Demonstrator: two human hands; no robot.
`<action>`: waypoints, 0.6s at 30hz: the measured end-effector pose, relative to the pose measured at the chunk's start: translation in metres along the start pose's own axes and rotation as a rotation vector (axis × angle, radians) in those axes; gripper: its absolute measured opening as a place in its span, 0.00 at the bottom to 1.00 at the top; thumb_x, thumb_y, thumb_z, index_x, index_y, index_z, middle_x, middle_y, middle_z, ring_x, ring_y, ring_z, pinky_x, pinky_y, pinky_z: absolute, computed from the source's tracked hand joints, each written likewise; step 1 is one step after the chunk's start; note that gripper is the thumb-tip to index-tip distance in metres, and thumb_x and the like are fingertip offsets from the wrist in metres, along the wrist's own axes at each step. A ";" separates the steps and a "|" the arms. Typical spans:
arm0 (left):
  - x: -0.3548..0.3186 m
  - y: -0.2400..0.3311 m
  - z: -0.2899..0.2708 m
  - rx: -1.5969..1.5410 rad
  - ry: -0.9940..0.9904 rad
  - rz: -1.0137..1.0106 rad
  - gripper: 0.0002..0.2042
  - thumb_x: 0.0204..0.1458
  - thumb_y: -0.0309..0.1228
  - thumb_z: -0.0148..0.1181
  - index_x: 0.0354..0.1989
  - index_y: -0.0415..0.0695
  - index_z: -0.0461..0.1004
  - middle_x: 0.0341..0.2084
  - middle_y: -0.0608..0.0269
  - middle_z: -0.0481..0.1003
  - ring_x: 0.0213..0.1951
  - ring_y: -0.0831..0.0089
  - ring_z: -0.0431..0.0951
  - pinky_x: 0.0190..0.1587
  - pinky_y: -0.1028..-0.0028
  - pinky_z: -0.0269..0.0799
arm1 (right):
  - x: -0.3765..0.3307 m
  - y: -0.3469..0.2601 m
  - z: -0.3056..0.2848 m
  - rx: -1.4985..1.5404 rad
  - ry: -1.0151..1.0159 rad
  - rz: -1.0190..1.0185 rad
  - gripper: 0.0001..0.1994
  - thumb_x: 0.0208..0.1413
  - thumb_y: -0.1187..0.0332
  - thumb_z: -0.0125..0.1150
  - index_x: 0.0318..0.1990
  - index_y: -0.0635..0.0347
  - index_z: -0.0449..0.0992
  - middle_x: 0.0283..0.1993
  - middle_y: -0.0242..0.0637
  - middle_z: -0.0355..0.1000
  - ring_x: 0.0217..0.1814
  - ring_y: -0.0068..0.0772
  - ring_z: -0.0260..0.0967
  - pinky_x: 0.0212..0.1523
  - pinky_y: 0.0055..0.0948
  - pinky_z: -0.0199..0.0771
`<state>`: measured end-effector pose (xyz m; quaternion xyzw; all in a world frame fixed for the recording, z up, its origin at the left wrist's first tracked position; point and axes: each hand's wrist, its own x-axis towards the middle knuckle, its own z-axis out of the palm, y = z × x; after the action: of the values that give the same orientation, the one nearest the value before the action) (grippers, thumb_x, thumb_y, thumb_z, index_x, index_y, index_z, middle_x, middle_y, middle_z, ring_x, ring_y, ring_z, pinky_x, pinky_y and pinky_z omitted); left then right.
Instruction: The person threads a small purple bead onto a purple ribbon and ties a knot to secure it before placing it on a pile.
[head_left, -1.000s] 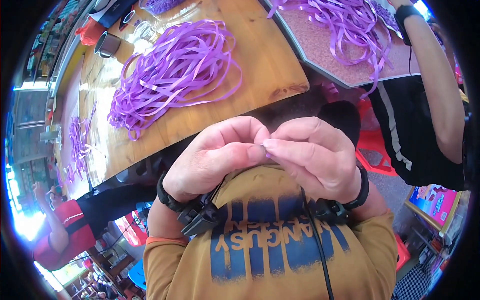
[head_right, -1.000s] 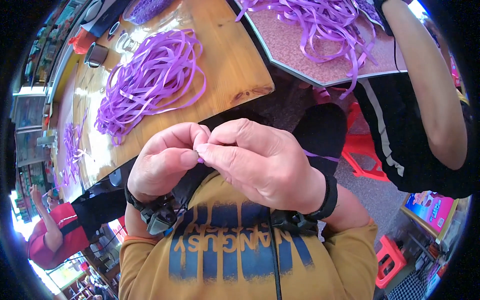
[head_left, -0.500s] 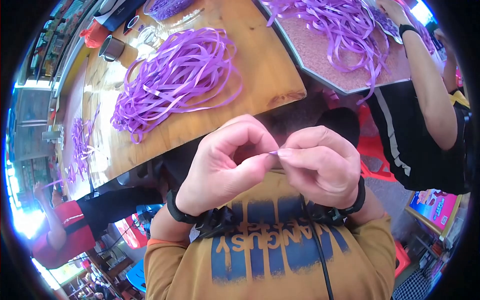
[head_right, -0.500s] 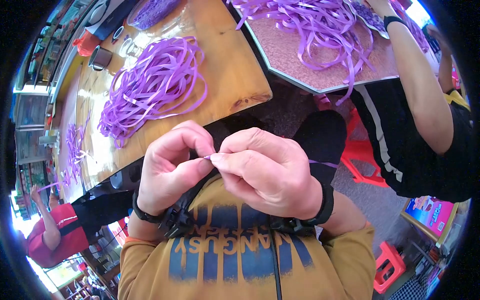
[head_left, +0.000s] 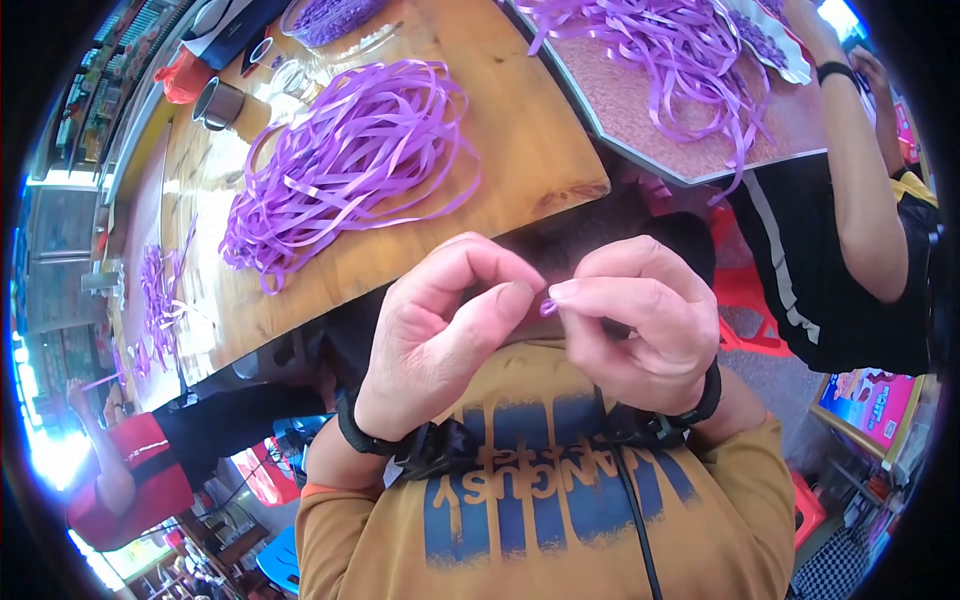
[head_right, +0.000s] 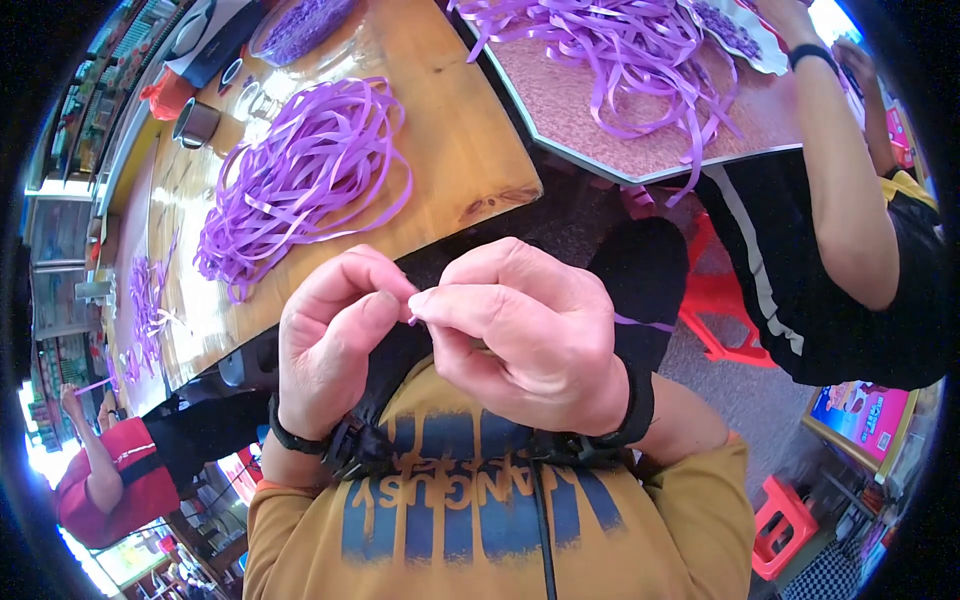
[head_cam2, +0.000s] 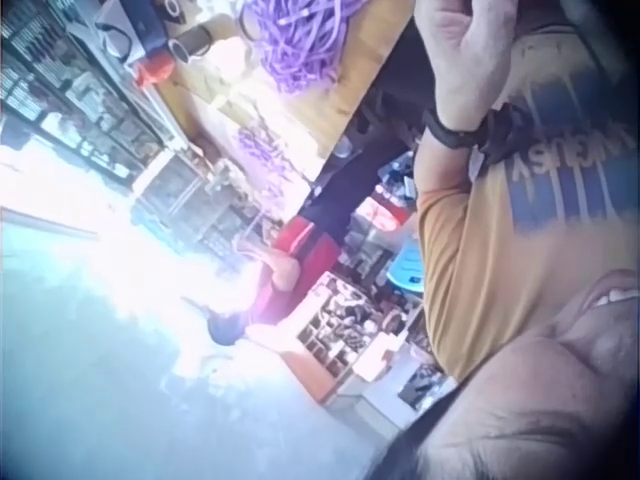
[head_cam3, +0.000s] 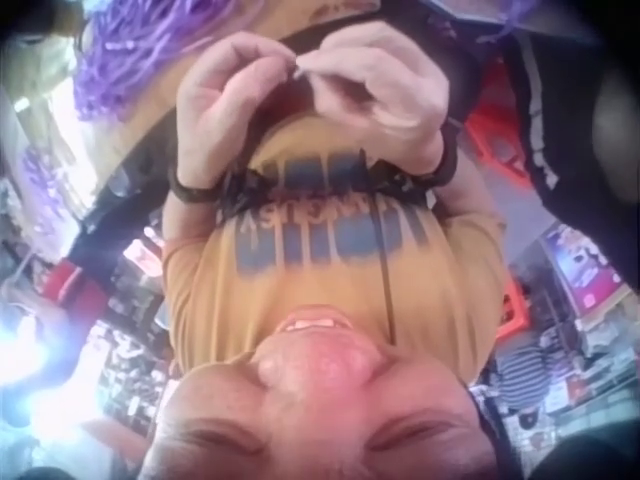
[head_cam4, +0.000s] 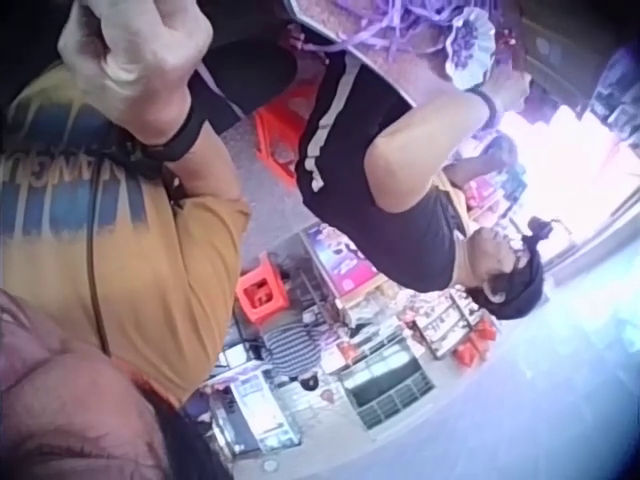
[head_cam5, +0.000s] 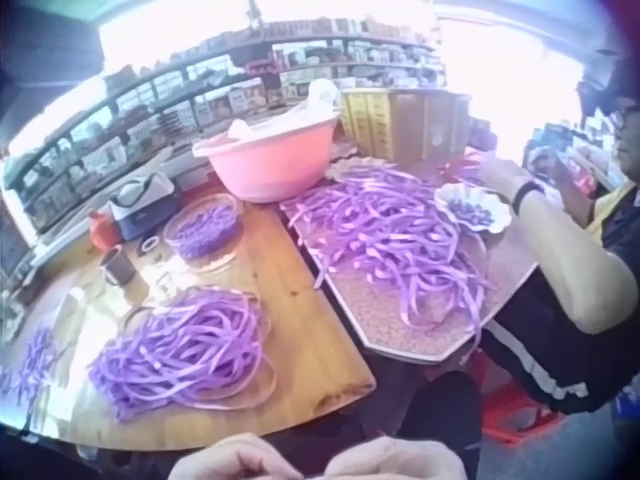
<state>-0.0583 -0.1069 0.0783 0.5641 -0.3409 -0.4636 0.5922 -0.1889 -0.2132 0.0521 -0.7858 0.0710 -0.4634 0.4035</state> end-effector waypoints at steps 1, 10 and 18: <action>0.001 -0.001 -0.001 0.031 -0.024 0.001 0.04 0.49 0.23 0.50 0.30 0.35 0.69 0.28 0.64 0.67 0.33 0.80 0.66 0.38 0.81 0.61 | 0.000 0.000 0.000 0.007 0.001 -0.009 0.14 0.34 0.87 0.58 0.32 0.61 0.73 0.27 0.36 0.67 0.25 0.25 0.66 0.22 0.19 0.65; 0.001 0.000 -0.005 0.205 -0.062 0.021 0.02 0.44 0.19 0.53 0.27 0.35 0.71 0.27 0.64 0.67 0.32 0.79 0.66 0.36 0.81 0.61 | -0.002 0.000 0.001 0.039 -0.037 0.025 0.14 0.34 0.87 0.58 0.31 0.60 0.73 0.27 0.36 0.67 0.25 0.24 0.66 0.22 0.19 0.64; 0.003 -0.004 -0.008 0.378 -0.027 0.210 0.02 0.39 0.18 0.52 0.22 0.37 0.68 0.24 0.63 0.67 0.29 0.74 0.65 0.38 0.77 0.60 | 0.000 0.004 0.003 0.068 -0.047 0.030 0.12 0.35 0.84 0.63 0.30 0.62 0.73 0.24 0.35 0.68 0.23 0.26 0.67 0.21 0.19 0.65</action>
<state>-0.0500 -0.1067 0.0730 0.6203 -0.4865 -0.3345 0.5164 -0.1852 -0.2139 0.0483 -0.7812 0.0575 -0.4408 0.4382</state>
